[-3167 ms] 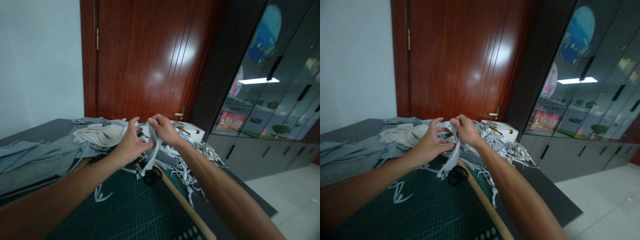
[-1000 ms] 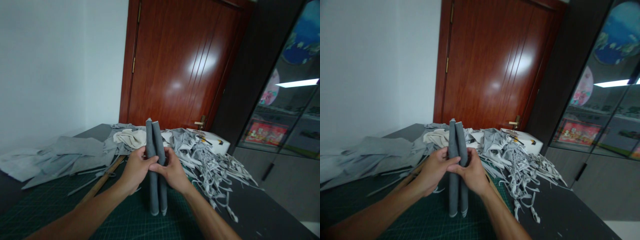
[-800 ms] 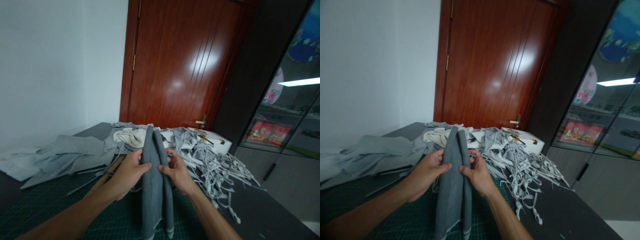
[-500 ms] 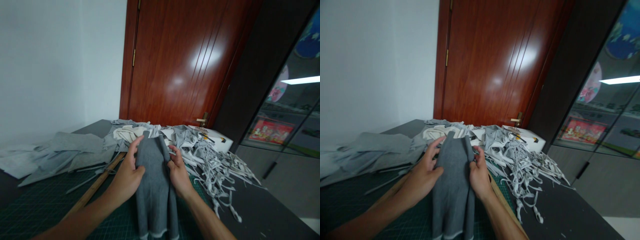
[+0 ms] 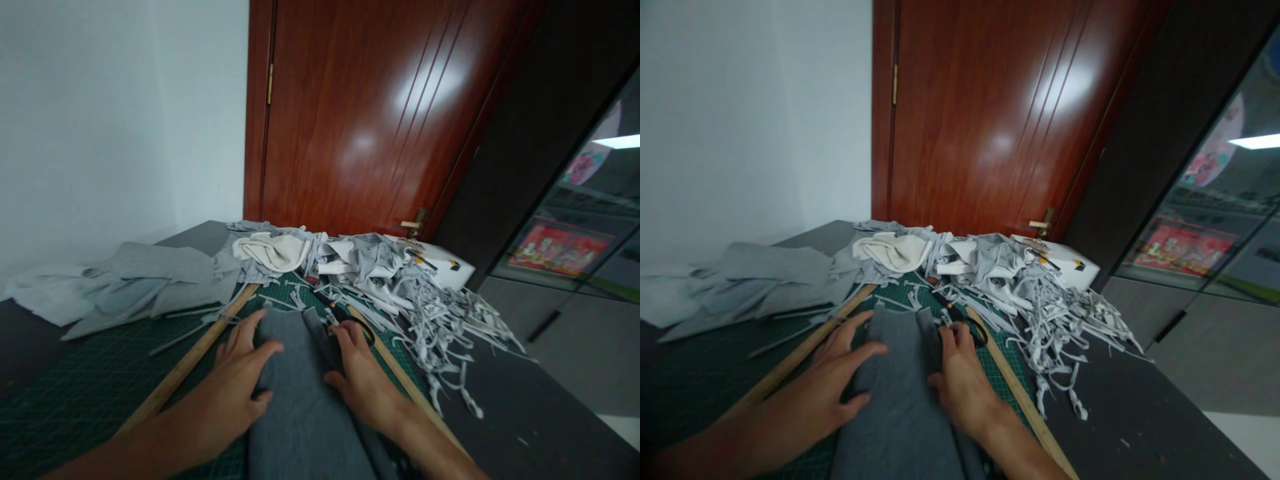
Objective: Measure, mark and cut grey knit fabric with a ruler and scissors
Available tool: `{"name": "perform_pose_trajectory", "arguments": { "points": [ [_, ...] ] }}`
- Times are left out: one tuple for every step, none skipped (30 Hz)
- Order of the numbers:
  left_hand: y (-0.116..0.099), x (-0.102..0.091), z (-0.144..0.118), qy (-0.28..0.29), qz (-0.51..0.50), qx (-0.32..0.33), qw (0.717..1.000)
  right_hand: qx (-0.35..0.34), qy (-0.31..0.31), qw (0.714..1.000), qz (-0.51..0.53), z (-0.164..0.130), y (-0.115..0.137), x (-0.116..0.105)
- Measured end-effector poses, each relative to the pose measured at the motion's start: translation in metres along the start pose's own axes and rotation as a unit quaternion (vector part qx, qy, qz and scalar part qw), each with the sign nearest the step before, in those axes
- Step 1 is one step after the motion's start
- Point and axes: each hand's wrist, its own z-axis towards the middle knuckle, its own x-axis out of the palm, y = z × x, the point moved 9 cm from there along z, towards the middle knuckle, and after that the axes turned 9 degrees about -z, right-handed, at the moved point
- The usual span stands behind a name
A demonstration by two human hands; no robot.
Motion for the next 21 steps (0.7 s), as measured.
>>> {"name": "perform_pose_trajectory", "arguments": {
  "points": [
    [-0.007,0.009,-0.002,0.033,0.012,0.036,0.999,-0.012,-0.011,0.999,-0.037,-0.002,0.002,0.001],
    [-0.015,0.019,-0.005,0.075,0.015,0.074,0.994,-0.036,-0.022,0.995,-0.093,-0.004,0.008,0.002],
    [-0.025,0.030,-0.007,0.124,0.015,0.106,0.986,-0.078,-0.028,0.983,-0.164,-0.006,0.019,0.005],
    [-0.034,0.039,-0.008,0.167,0.016,0.129,0.977,-0.134,-0.025,0.962,-0.237,-0.009,0.031,0.011],
    [-0.041,0.048,-0.009,0.201,0.023,0.141,0.969,-0.193,-0.012,0.934,-0.301,-0.012,0.044,0.020],
    [-0.045,0.055,-0.010,0.227,0.039,0.143,0.962,-0.244,0.007,0.907,-0.343,-0.017,0.053,0.030],
    [-0.047,0.060,-0.010,0.239,0.059,0.139,0.959,-0.279,0.026,0.889,-0.361,-0.021,0.059,0.039],
    [-0.047,0.062,-0.009,0.243,0.083,0.130,0.958,-0.295,0.040,0.881,-0.367,-0.023,0.062,0.044],
    [-0.044,0.063,-0.008,0.237,0.107,0.118,0.958,-0.292,0.043,0.881,-0.369,-0.025,0.061,0.047],
    [-0.041,0.061,-0.007,0.224,0.129,0.102,0.961,-0.276,0.038,0.885,-0.373,-0.024,0.058,0.047],
    [-0.036,0.057,-0.007,0.211,0.148,0.087,0.962,-0.254,0.029,0.888,-0.383,-0.024,0.054,0.045],
    [-0.030,0.054,-0.007,0.202,0.166,0.073,0.962,-0.232,0.019,0.889,-0.395,-0.024,0.049,0.044],
    [-0.025,0.049,-0.009,0.197,0.183,0.061,0.961,-0.214,0.010,0.887,-0.408,-0.025,0.045,0.042],
    [-0.018,0.045,-0.010,0.193,0.198,0.049,0.960,-0.199,0.003,0.884,-0.422,-0.025,0.041,0.041],
    [-0.012,0.040,-0.013,0.190,0.211,0.037,0.958,-0.189,-0.001,0.880,-0.436,-0.026,0.037,0.040],
    [-0.005,0.034,-0.015,0.183,0.222,0.026,0.957,-0.182,-0.005,0.875,-0.449,-0.027,0.034,0.039],
    [0.001,0.028,-0.017,0.174,0.231,0.019,0.957,-0.178,-0.007,0.870,-0.460,-0.028,0.031,0.039],
    [0.005,0.022,-0.020,0.160,0.235,0.017,0.959,-0.175,-0.009,0.865,-0.470,-0.029,0.028,0.038],
    [0.008,0.016,-0.023,0.143,0.232,0.021,0.962,-0.173,-0.012,0.861,-0.478,-0.030,0.025,0.036],
    [0.009,0.010,-0.026,0.124,0.221,0.032,0.967,-0.171,-0.013,0.858,-0.484,-0.031,0.021,0.034],
    [0.008,0.005,-0.029,0.107,0.203,0.048,0.972,-0.167,-0.015,0.856,-0.489,-0.032,0.017,0.031]
  ]
}}
